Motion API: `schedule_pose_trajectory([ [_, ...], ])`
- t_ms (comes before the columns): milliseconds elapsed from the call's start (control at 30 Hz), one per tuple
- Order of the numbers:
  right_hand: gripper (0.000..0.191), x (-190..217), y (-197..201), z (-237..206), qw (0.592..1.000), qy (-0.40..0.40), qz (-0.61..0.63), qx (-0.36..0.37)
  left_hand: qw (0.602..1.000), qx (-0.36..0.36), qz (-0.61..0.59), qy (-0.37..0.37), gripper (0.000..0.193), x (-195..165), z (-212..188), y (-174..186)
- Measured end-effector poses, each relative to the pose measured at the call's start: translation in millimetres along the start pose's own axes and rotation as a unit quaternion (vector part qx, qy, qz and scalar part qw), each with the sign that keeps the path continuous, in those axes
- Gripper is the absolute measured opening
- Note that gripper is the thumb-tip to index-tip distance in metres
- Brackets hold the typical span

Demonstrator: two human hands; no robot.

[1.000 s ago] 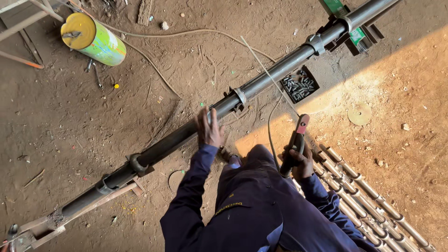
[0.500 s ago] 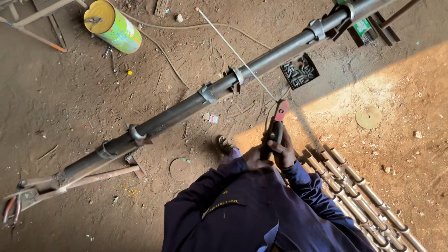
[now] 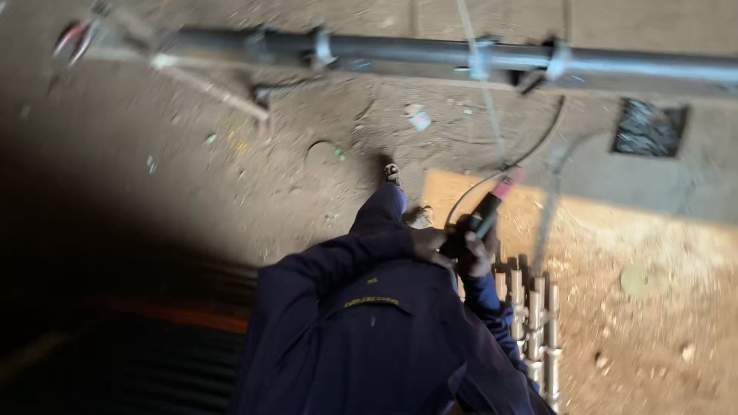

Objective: The person welds a long metal pipe using a welding torch, creating sparks and smoke. The person holds the pipe with one hand and the torch with the other, moving along the pipe to weld different sections.

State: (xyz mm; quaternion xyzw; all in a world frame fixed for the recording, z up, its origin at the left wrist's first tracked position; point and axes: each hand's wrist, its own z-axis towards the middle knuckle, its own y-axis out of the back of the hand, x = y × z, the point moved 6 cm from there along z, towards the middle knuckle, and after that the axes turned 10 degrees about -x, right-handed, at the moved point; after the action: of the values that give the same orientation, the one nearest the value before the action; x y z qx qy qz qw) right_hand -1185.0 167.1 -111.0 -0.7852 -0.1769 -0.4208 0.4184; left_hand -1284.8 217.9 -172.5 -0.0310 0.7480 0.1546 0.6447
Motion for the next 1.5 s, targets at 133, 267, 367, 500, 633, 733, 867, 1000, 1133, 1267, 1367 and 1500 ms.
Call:
schedule_pose_trajectory([
  [133,0.074,0,4,-9,0.998,0.028,-0.059,0.011,0.997,-0.028,-0.022,0.072,0.082,4,-18,13],
  [267,0.080,3,9,-27,0.996,0.004,-0.076,-0.041,0.986,-0.078,0.054,0.136,0.059,12,-41,46],
  [367,0.077,-3,4,-39,0.993,0.016,-0.091,-0.074,0.981,-0.156,0.088,0.081,0.051,16,-57,82],
  [500,0.079,-29,-20,-49,0.992,0.049,-0.076,-0.093,0.971,-0.220,0.095,0.025,0.043,27,-86,140],
  [633,0.083,-70,-57,-54,0.986,0.064,-0.079,-0.133,0.927,-0.291,0.235,-0.028,0.035,37,-136,221],
  [733,0.087,-97,-86,-65,0.985,0.057,-0.075,-0.144,0.893,-0.360,0.267,-0.049,0.037,51,-174,291],
  [867,0.093,-108,-110,-91,0.982,0.056,-0.111,-0.143,0.872,-0.401,0.280,-0.003,0.036,75,-215,376],
  [1000,0.098,-104,-114,-119,0.975,0.029,-0.150,-0.161,0.815,-0.449,0.363,-0.047,0.046,68,-220,441],
  [1133,0.093,-102,-111,-138,0.965,-0.005,-0.184,-0.186,0.802,-0.437,0.402,-0.067,0.079,57,-181,482],
  [1267,0.091,-102,-103,-137,0.941,-0.020,-0.264,-0.210,0.802,-0.344,0.488,0.006,0.091,53,-109,494],
  [1367,0.091,-98,-97,-125,0.934,-0.019,-0.293,-0.202,0.789,-0.260,0.554,0.056,0.100,51,-68,494],
  [1500,0.101,-88,-87,-108,0.928,0.003,-0.326,-0.179,0.779,-0.148,0.595,0.134,0.092,58,-45,505],
])
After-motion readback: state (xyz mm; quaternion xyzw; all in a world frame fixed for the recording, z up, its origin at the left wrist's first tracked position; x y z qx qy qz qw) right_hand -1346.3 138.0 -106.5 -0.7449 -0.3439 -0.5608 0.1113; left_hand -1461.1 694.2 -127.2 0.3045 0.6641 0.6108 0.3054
